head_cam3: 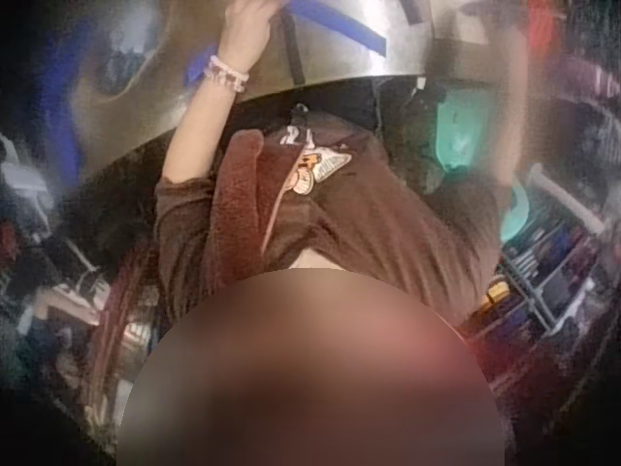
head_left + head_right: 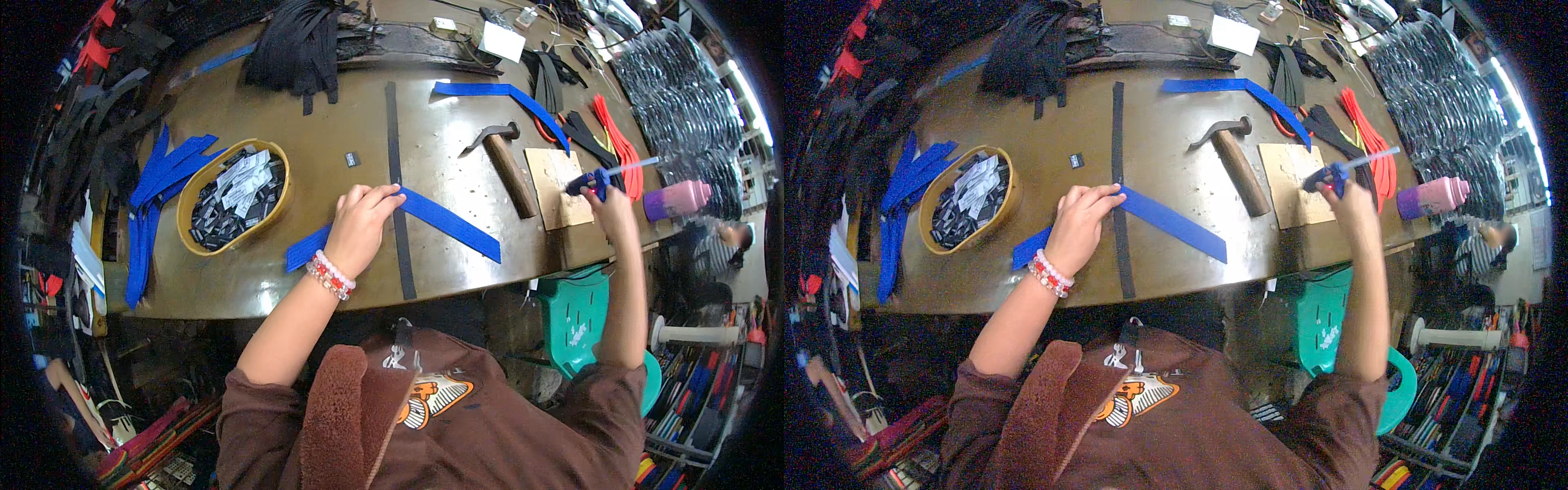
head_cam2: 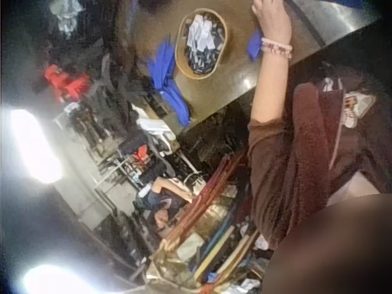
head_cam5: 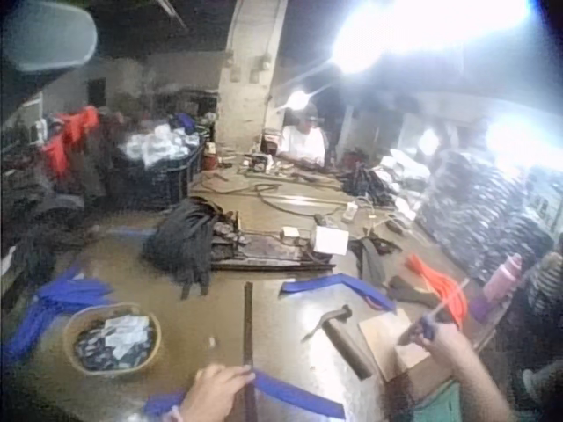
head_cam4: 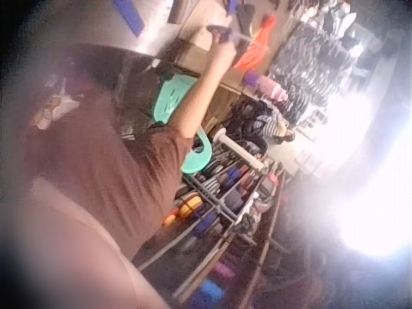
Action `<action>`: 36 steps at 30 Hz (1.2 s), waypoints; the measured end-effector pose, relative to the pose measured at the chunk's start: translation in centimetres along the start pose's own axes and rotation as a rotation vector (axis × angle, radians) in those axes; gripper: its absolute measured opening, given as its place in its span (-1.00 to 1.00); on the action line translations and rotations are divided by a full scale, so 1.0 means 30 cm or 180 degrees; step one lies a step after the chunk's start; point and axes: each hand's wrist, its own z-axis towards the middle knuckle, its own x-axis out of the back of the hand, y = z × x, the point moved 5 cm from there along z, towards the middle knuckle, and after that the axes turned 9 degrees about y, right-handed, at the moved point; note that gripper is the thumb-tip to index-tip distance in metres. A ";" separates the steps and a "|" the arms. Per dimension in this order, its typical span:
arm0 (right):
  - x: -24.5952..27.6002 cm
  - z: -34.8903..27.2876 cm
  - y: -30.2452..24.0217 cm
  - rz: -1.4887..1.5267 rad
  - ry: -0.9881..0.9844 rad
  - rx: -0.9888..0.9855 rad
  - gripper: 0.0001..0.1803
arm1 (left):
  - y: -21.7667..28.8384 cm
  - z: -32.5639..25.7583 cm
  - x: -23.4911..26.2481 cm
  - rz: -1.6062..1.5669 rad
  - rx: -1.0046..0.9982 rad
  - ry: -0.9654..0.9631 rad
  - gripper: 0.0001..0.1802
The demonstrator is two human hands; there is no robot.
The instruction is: The person repeatedly applies hot glue to blue and black fabric straps and attaches small rectangular inserts, pressing them together to form joined strap segments. The person uses a glue gun and a hammer to secure the connections while working at a cluttered table.
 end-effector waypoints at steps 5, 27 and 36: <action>0.093 -0.128 -0.422 0.0246 0.0279 0.1859 -0.62 | -0.042 0.010 0.008 -0.0552 0.0449 0.0291 -0.60; -0.098 -0.262 -0.573 0.1086 0.0848 0.2587 -0.63 | -0.001 0.029 0.024 -0.0026 0.0272 0.0109 -0.64; -0.314 -0.249 0.129 0.0076 0.1155 -0.0377 -0.45 | -0.206 0.216 0.038 0.0956 0.0397 -0.0660 -0.76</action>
